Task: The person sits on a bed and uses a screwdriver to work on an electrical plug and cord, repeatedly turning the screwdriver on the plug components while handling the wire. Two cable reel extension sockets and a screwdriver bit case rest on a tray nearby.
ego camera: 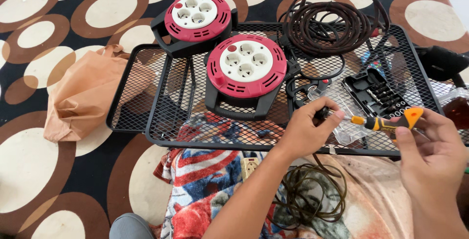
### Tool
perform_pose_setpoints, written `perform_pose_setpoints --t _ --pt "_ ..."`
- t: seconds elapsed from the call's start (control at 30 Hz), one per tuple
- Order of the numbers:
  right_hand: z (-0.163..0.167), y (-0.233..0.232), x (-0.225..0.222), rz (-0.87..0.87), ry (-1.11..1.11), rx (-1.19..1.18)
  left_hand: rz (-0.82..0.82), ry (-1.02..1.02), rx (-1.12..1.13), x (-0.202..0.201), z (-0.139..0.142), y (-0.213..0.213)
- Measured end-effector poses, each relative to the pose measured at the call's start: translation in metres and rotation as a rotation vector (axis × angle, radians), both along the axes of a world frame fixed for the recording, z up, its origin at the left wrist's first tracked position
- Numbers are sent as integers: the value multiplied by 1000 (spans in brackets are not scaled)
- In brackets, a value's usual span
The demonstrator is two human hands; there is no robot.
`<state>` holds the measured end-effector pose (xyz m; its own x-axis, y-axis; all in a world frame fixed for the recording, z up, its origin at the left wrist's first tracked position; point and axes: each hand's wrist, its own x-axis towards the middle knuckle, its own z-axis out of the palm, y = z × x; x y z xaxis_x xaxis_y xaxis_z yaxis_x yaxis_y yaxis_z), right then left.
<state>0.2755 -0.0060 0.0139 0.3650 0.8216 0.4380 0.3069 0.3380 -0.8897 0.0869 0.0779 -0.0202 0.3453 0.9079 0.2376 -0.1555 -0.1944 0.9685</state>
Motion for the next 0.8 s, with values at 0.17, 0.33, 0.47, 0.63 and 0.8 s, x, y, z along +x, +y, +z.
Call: perform_pose_setpoints --t 0.17,0.33,0.47,0.63,0.8 --pt "-4 2 -2 25 -50 10 28 -56 -39 -1 -2 3" --pt "-5 2 1 -3 -49 -7 -138 -230 -239 -3 -3 8" --pt "-7 2 1 18 -66 5 -130 -221 -221 -3 -1 6" --pt "-4 1 0 4 -64 -13 -103 -234 -261 -5 0 8" --pt "0 1 2 -10 -1 -9 -108 -274 -233 0 -8 10"
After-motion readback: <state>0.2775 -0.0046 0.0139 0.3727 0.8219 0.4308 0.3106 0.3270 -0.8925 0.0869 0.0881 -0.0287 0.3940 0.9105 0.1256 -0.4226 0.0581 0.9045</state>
